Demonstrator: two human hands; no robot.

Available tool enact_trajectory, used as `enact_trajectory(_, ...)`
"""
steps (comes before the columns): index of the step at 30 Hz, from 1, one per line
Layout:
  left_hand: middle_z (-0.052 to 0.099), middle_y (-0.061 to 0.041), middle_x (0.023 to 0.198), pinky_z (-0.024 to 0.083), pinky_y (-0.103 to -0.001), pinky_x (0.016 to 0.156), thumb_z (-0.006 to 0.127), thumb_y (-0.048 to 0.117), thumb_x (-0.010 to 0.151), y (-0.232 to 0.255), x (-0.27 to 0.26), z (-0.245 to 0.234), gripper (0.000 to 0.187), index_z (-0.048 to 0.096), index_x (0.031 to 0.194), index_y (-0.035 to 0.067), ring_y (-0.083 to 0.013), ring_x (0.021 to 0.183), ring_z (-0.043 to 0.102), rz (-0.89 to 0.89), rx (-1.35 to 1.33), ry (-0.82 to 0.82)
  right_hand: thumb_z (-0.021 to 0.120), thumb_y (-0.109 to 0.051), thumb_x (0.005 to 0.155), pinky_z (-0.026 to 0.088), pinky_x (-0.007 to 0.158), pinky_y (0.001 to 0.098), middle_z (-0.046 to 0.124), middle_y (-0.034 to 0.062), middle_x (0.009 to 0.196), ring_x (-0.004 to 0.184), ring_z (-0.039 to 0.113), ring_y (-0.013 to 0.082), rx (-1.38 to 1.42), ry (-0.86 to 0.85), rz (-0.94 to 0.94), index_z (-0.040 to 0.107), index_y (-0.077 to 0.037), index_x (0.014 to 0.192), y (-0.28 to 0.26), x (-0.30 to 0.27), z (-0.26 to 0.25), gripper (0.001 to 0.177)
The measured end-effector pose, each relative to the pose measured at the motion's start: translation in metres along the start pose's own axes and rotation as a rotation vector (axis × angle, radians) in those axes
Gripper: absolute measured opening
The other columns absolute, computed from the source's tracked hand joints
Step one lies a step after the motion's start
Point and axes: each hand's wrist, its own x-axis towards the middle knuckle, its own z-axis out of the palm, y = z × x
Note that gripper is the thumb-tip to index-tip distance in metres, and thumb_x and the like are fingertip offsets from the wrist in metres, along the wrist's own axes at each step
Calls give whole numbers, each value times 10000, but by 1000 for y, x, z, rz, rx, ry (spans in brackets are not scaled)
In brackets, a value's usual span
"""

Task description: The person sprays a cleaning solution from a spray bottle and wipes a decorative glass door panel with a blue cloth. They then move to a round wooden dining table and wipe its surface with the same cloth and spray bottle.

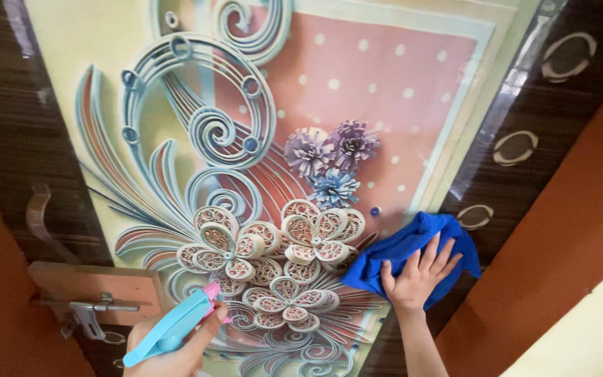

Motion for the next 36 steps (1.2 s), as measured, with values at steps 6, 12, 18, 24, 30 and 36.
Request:
enact_trajectory(6, 697, -38, 545, 358, -274, 406, 909, 166, 717, -12, -8, 44, 361, 850, 1059, 67, -75, 410, 463, 66, -167, -21, 537, -482, 994, 63, 1238, 751, 280, 320, 1661, 1554, 163, 573, 68, 43, 125, 474, 93, 1449, -3, 24, -12, 736)
enact_trajectory(12, 692, -76, 559, 372, -288, 403, 916, 185, 699, -2, -19, 70, 415, 838, 1103, 129, -99, 396, 476, 46, -107, 40, 641, -448, 952, 91, 1228, 731, 367, 269, 1585, 1507, 246, 513, 21, 84, 167, 513, -13, 1386, 4, 77, -31, 627)
enact_trajectory(18, 633, -79, 486, 346, -307, 382, 912, 261, 723, 31, -30, 92, 339, 860, 1020, 106, -116, 358, 448, 120, -60, -6, 589, -424, 1076, 158, 1320, 732, 320, 268, 1653, 1595, 244, 508, 279, 113, -64, 389, 43, 1504, 12, 123, -30, 665)
enact_trajectory(24, 620, -47, 463, 354, -315, 366, 927, 264, 682, 70, -35, 108, 342, 878, 980, 103, -121, 345, 477, 227, -101, -44, 623, -573, 987, 181, 1243, 687, 281, 304, 1648, 1511, 249, 527, 67, 110, -20, 438, 28, 1523, 1, 141, -33, 826)
enact_trajectory(30, 714, 20, 536, 479, -293, 471, 846, 281, 729, 101, -21, 132, 239, 844, 854, 78, -104, 480, 608, 398, -38, -15, 609, -581, 985, 106, 1265, 678, 295, 262, 1681, 1577, 178, 478, 38, 41, 25, 478, 11, 1555, 2, 145, -34, 832)
enact_trajectory(36, 687, -47, 536, 455, -319, 485, 838, 292, 751, 90, -8, 162, 210, 838, 854, 108, -155, 457, 565, 385, 103, -61, 503, -563, 1044, 49, 1284, 672, 200, 294, 1711, 1596, 115, 505, 100, 46, 264, 321, 52, 1617, 9, 90, -26, 860)
